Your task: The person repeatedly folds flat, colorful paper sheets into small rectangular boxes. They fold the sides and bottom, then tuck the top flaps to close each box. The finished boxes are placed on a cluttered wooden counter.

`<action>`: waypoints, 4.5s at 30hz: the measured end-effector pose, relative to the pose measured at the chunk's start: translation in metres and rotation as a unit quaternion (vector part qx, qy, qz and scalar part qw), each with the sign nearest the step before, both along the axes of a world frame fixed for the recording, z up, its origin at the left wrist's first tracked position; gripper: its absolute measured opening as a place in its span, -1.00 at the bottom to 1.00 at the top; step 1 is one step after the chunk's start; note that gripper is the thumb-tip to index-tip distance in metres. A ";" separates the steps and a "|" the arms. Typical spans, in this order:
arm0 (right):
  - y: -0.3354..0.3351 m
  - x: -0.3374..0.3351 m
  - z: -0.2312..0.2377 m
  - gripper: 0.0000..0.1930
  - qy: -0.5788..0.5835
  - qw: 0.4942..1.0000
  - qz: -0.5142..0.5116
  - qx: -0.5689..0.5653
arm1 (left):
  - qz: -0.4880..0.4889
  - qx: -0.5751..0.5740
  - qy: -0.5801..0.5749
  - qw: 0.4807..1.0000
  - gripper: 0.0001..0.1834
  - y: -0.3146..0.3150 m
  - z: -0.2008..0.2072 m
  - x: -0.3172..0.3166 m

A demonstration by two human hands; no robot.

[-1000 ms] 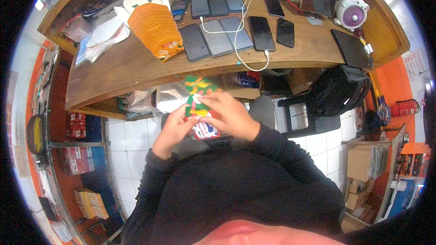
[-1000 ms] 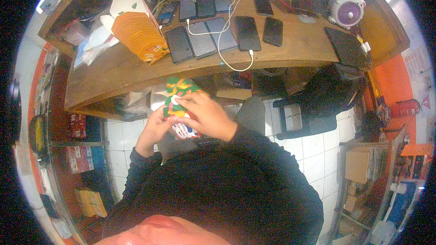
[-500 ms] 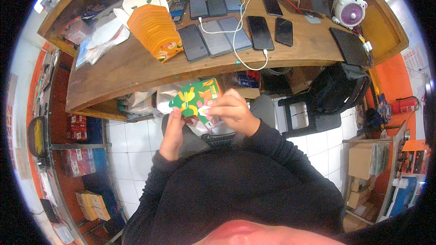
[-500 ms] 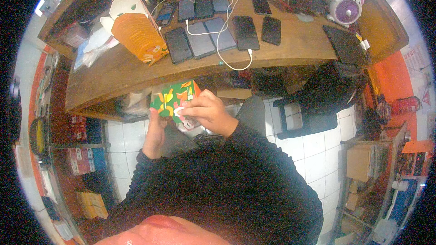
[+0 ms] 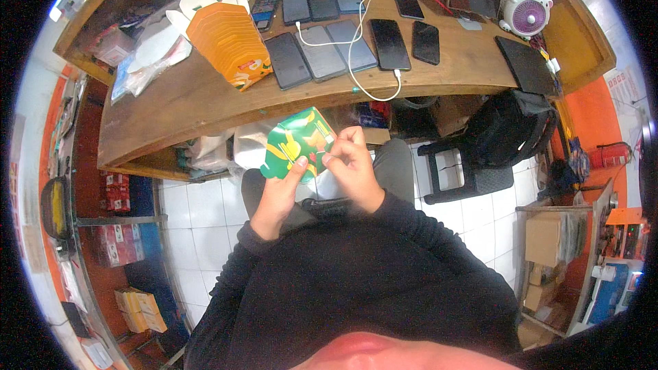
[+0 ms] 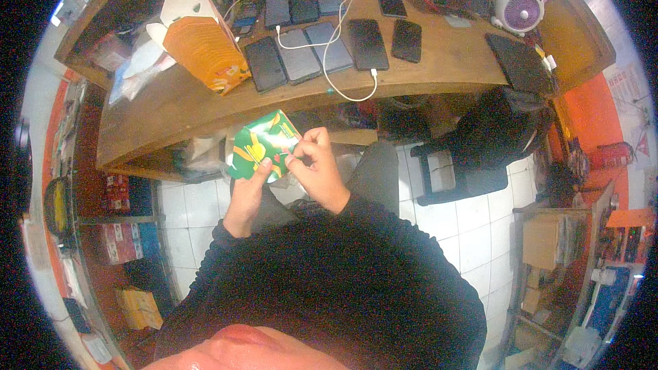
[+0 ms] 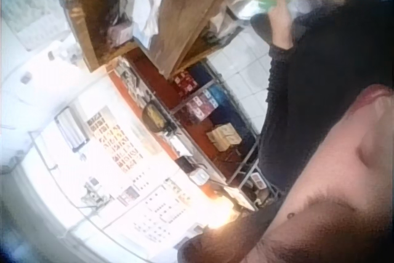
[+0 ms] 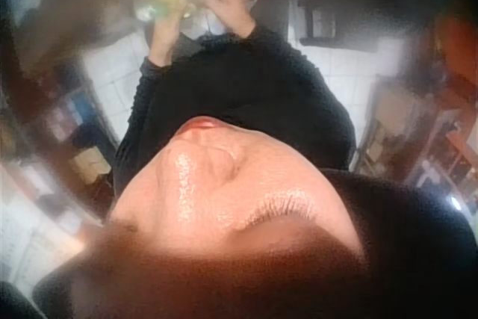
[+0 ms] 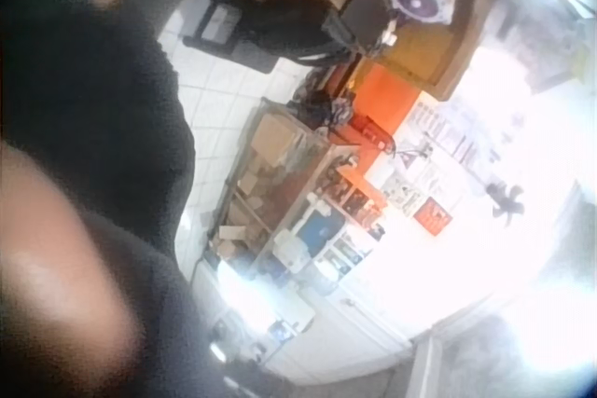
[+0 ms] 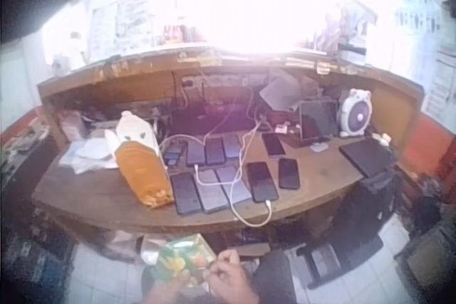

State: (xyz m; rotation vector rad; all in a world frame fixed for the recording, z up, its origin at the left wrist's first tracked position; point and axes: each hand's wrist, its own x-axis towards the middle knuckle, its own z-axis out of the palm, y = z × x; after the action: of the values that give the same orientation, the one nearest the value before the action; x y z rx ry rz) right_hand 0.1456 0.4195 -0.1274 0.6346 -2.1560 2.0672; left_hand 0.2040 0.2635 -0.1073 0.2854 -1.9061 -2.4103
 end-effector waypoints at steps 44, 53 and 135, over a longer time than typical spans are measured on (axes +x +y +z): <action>0.007 -0.058 0.047 0.32 -0.101 0.947 0.301 -0.048 | 0.012 -0.341 0.242 0.908 0.04 -0.055 0.004 -0.012; -0.026 -0.034 0.096 0.47 0.216 0.961 0.098 0.143 | 0.100 -0.167 0.218 0.956 0.23 -0.032 0.045 -0.019; -0.236 -0.234 0.296 -0.66 0.344 0.527 0.196 0.752 | 0.291 -0.427 0.158 0.841 0.41 -0.160 0.040 -0.200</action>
State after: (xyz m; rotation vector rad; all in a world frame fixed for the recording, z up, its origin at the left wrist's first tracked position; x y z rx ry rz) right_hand -0.0883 0.1833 0.1690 1.6352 -2.6294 -0.7550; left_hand 0.0037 0.1039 -0.0675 0.3119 -2.0909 -1.0159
